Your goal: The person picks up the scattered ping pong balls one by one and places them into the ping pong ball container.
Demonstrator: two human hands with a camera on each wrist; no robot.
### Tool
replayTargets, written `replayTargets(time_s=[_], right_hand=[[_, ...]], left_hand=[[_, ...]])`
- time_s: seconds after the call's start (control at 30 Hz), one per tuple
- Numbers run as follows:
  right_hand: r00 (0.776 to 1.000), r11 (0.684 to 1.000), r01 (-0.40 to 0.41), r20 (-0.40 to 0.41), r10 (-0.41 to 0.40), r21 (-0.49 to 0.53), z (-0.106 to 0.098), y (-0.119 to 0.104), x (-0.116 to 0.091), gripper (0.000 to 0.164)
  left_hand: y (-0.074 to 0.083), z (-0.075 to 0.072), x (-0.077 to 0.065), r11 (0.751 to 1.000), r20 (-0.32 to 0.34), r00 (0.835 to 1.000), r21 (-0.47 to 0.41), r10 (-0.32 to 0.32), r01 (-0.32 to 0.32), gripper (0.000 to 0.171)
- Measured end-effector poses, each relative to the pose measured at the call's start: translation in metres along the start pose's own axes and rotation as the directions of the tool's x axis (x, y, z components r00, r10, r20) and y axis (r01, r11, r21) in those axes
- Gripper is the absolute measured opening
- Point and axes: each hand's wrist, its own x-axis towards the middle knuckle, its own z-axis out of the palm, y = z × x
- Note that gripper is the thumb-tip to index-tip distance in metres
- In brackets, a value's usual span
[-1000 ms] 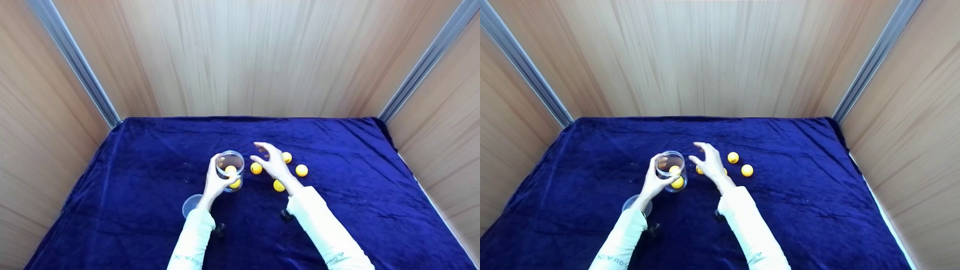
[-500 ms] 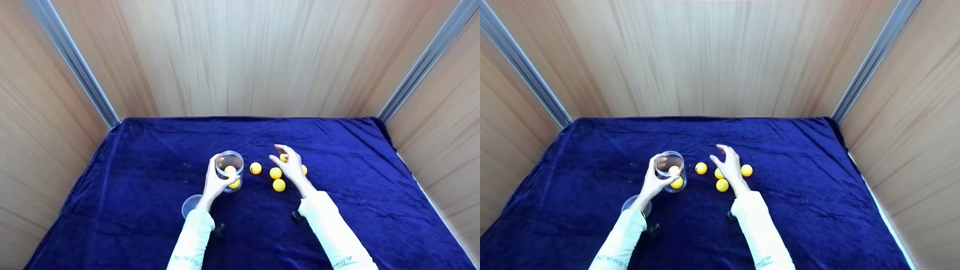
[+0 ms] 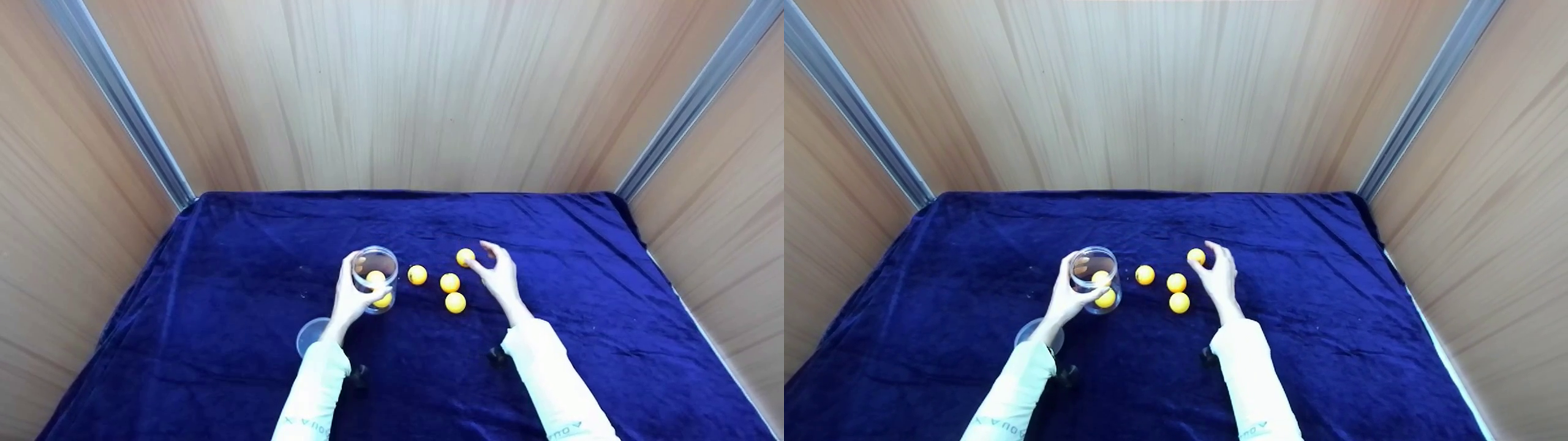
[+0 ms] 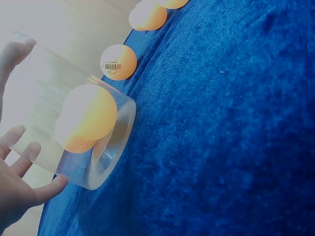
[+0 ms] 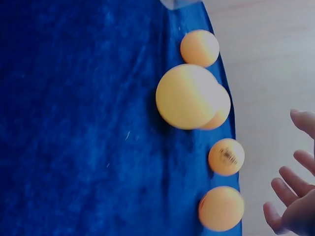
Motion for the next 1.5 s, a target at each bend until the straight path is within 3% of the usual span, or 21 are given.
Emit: replayTargets(time_s=[0.4, 1.1, 1.4, 1.5], right_hand=[[0.986, 0.985, -0.168, -0.024, 0.167, -0.049, -0.011, 0.025, -0.006, 0.059], [0.948, 0.943, -0.314, 0.018, 0.318, -0.112, -0.011, 0.048, -0.016, 0.061], [0.950, 0.947, -0.303, 0.038, 0.309, -0.109, -0.012, 0.051, -0.018, 0.051], [0.951, 0.948, -0.301, 0.042, 0.306, -0.104, -0.012, 0.052, -0.018, 0.047]], left_hand=[[0.000, 0.000, 0.000, 1.000, 0.004, 1.000, 0.004, 0.010, -0.010, 0.080], [0.002, 0.000, -0.001, 1.000, 0.005, 1.000, 0.008, -0.005, 0.005, 0.079], [-0.033, 0.002, 0.002, 0.999, -0.001, 1.000, 0.037, 0.006, -0.006, 0.082], [-0.036, 0.002, 0.003, 1.000, -0.003, 1.000, 0.030, 0.001, -0.001, 0.084]])
